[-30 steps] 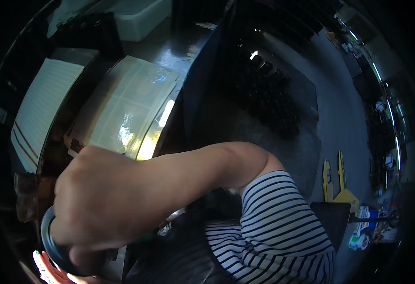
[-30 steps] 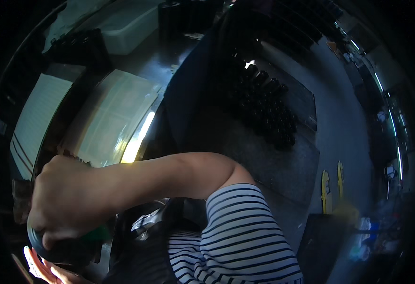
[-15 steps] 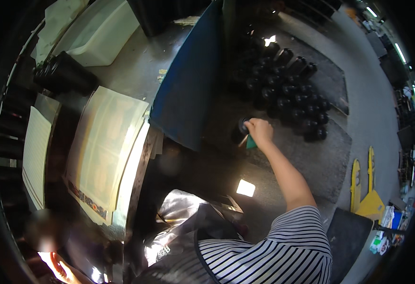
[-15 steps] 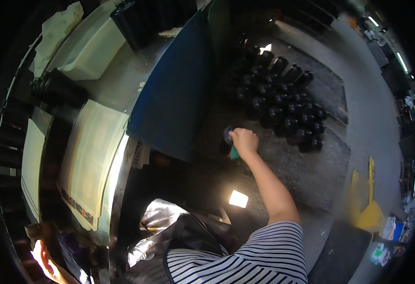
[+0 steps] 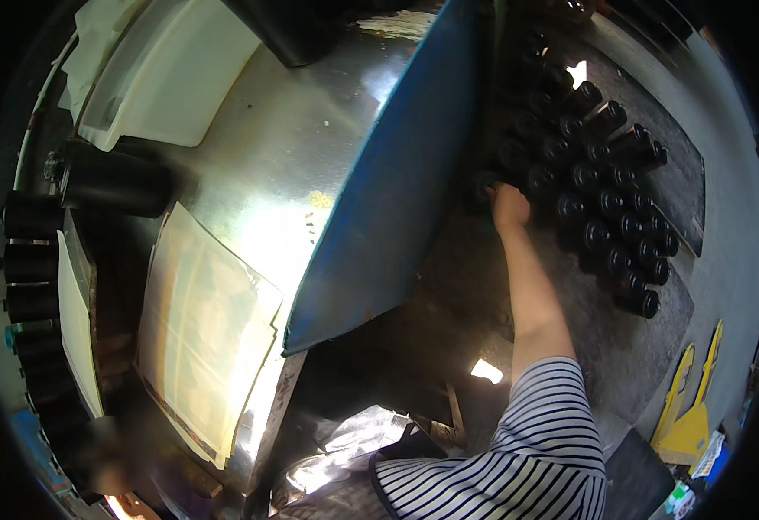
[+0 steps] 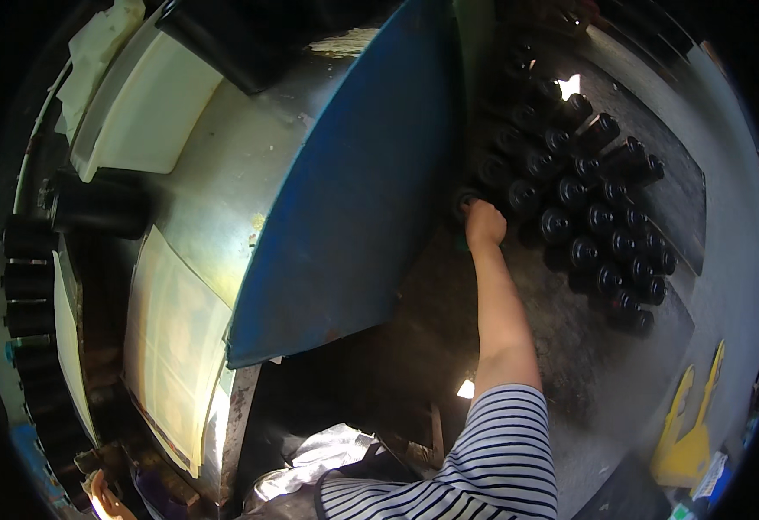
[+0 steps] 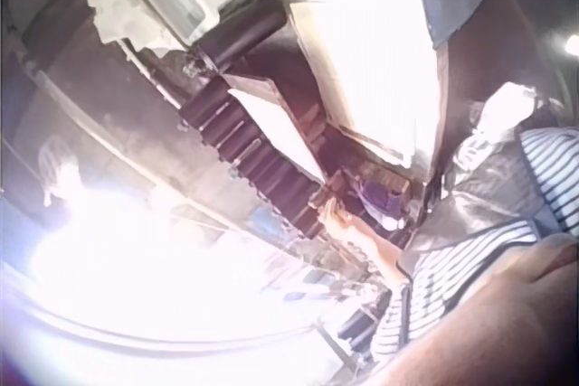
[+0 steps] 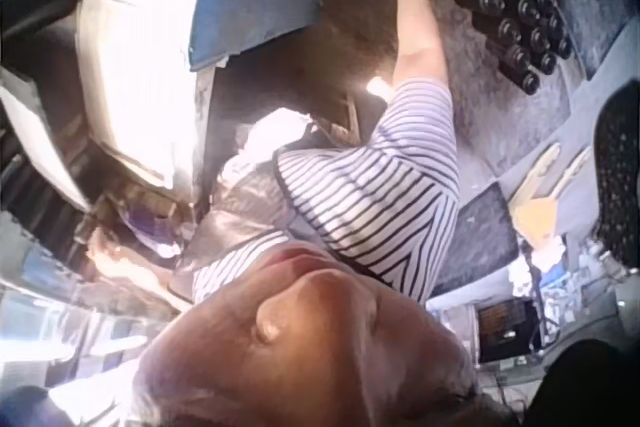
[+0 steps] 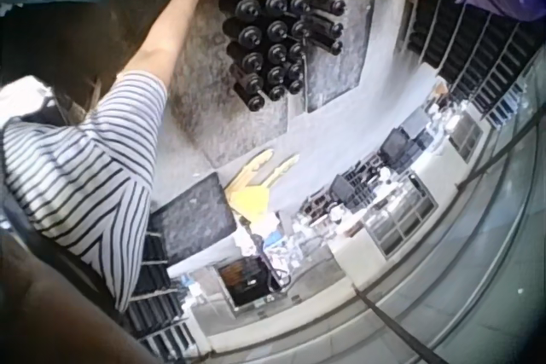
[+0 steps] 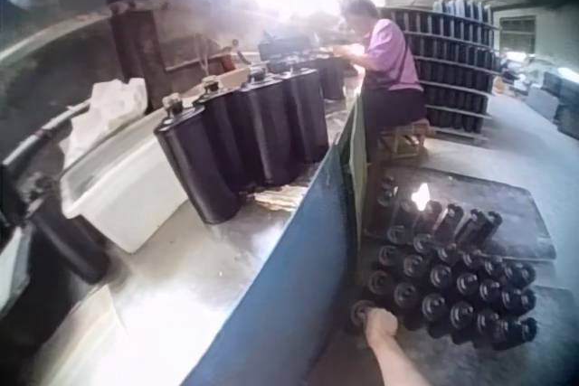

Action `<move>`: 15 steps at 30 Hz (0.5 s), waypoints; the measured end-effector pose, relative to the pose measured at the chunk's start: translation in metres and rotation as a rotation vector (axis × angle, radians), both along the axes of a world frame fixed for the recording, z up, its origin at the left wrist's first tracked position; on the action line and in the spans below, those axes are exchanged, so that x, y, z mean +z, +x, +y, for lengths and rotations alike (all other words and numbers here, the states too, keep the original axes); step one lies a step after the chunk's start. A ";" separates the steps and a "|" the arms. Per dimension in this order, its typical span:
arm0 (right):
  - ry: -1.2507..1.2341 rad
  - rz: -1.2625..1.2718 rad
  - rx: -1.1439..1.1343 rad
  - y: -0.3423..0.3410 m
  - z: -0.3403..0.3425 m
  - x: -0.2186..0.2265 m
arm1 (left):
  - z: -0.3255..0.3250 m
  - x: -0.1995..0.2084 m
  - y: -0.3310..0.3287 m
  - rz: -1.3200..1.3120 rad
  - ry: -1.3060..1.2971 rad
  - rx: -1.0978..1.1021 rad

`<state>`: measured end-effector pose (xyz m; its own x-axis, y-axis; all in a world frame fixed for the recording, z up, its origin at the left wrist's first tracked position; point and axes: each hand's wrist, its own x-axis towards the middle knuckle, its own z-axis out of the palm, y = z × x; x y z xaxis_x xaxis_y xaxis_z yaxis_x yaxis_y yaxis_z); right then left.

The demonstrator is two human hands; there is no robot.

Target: The person applies decorative paper labels to cylindrical black containers. They smooth the labels with a green plastic scraper, peel off backing paper, and apply gold foil strips to the rims. The person handles the containers one at a time, rotating them to align and smooth the labels.

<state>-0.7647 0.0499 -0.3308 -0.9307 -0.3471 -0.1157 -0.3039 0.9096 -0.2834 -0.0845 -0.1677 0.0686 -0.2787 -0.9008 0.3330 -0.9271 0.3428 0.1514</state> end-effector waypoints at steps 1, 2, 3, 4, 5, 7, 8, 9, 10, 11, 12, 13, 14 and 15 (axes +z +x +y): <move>0.035 -0.040 -0.013 -0.004 -0.002 -0.004 | 0.002 0.001 0.003 0.002 0.006 0.008; 0.059 -0.040 0.005 -0.004 -0.003 -0.006 | 0.004 0.002 0.008 -0.010 0.004 0.014; 0.079 -0.046 0.011 -0.003 0.002 -0.007 | 0.002 0.007 -0.001 -0.022 -0.001 0.001; 0.100 -0.020 0.029 -0.006 0.003 0.003 | 0.004 -0.001 0.007 0.000 0.004 0.002; 0.031 0.071 0.010 -0.010 0.005 0.016 | 0.006 -0.005 0.010 0.011 0.000 0.003; -0.292 0.217 0.018 -0.011 -0.009 0.067 | 0.022 -0.013 0.019 0.041 -0.007 0.017; -0.540 0.260 0.043 -0.008 -0.022 0.112 | 0.035 -0.021 0.017 0.082 -0.015 0.028; -0.792 0.253 0.111 -0.001 -0.041 0.155 | 0.039 -0.016 0.003 0.119 -0.023 0.031; -1.038 0.256 0.177 0.012 -0.060 0.207 | 0.040 -0.017 -0.008 0.173 -0.028 0.024; -1.125 0.324 0.315 0.033 -0.084 0.257 | 0.045 -0.014 -0.019 0.222 -0.043 0.034; -1.209 0.393 0.453 0.056 -0.107 0.303 | 0.047 -0.011 -0.017 0.273 -0.058 0.043; -1.264 0.407 0.599 0.076 -0.134 0.340 | 0.052 -0.004 -0.002 0.303 -0.031 -0.028; -1.290 0.442 0.751 0.095 -0.163 0.372 | 0.055 -0.009 -0.004 0.417 -0.021 0.034; -1.241 0.471 0.870 0.114 -0.192 0.394 | 0.059 -0.014 -0.019 0.528 -0.006 0.091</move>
